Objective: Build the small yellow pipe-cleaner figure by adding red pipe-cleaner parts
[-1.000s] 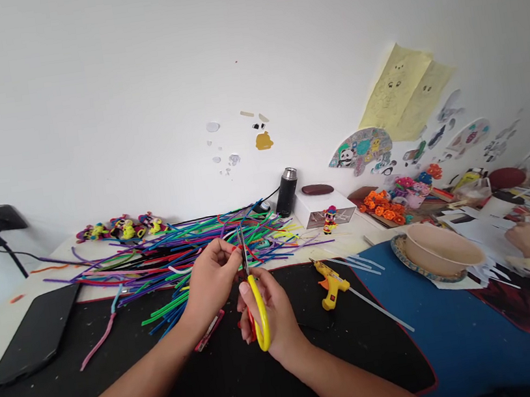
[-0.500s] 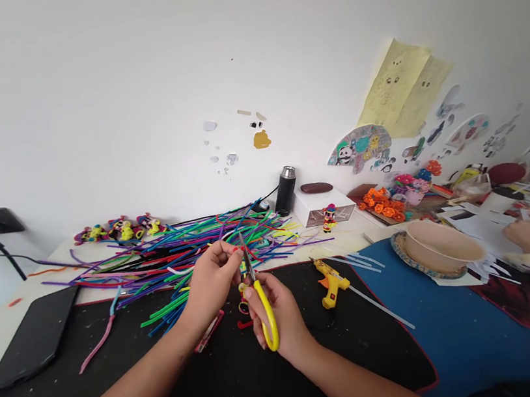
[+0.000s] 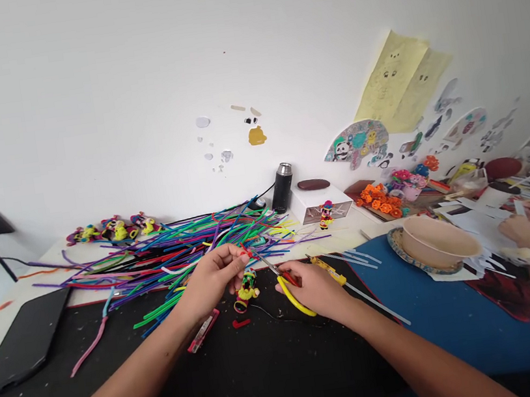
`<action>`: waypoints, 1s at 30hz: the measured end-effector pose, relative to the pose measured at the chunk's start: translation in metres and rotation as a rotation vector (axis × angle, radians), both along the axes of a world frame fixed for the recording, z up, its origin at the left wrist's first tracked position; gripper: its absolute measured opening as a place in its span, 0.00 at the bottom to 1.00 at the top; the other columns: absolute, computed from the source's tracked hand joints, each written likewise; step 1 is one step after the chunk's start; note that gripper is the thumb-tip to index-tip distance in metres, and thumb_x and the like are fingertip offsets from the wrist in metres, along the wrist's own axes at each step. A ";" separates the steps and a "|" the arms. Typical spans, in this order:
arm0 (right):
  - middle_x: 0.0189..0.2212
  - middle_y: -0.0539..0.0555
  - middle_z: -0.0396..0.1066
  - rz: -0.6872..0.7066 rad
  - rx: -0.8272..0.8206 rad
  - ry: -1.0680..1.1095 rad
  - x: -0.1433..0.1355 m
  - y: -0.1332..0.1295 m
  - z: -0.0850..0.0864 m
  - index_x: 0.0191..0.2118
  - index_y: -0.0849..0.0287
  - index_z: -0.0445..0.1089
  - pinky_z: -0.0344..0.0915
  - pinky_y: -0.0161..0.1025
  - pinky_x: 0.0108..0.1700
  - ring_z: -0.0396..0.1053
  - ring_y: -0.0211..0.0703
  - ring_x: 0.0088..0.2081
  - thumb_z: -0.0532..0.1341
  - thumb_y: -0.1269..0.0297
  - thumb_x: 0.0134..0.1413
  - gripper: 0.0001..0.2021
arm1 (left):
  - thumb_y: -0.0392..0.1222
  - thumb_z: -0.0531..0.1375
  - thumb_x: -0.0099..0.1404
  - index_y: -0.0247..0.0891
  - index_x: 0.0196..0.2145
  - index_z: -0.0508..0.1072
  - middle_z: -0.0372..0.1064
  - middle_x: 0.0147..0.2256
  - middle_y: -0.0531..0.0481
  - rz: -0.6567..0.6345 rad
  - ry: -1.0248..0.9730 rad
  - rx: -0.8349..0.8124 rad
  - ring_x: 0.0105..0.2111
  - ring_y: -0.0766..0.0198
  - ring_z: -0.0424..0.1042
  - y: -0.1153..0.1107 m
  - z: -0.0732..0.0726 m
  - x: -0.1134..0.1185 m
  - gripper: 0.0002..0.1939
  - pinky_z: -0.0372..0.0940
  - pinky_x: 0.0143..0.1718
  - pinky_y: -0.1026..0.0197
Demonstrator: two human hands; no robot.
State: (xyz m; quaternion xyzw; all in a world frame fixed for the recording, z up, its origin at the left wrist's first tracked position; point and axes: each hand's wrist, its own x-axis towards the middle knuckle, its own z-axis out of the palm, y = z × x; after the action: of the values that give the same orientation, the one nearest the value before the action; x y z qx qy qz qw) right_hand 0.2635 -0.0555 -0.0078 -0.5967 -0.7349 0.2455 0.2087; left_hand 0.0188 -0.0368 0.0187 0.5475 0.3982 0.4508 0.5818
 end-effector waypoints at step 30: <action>0.17 0.41 0.64 0.143 -0.524 1.245 -0.070 0.044 -0.011 0.33 0.58 0.68 0.44 0.30 0.16 0.55 0.29 0.14 0.74 0.43 0.50 0.23 | 0.56 0.73 0.60 0.37 0.35 0.78 0.68 0.23 0.56 -0.105 -0.025 -0.158 0.20 0.71 0.65 0.020 -0.014 -0.018 0.19 0.60 0.22 0.68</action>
State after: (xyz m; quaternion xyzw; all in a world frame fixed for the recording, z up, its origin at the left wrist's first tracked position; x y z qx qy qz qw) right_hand 0.1932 -0.0112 -0.0188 -0.3252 -0.4318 0.7263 0.4247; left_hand 0.0013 -0.0164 0.0046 0.5146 0.3960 0.3934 0.6508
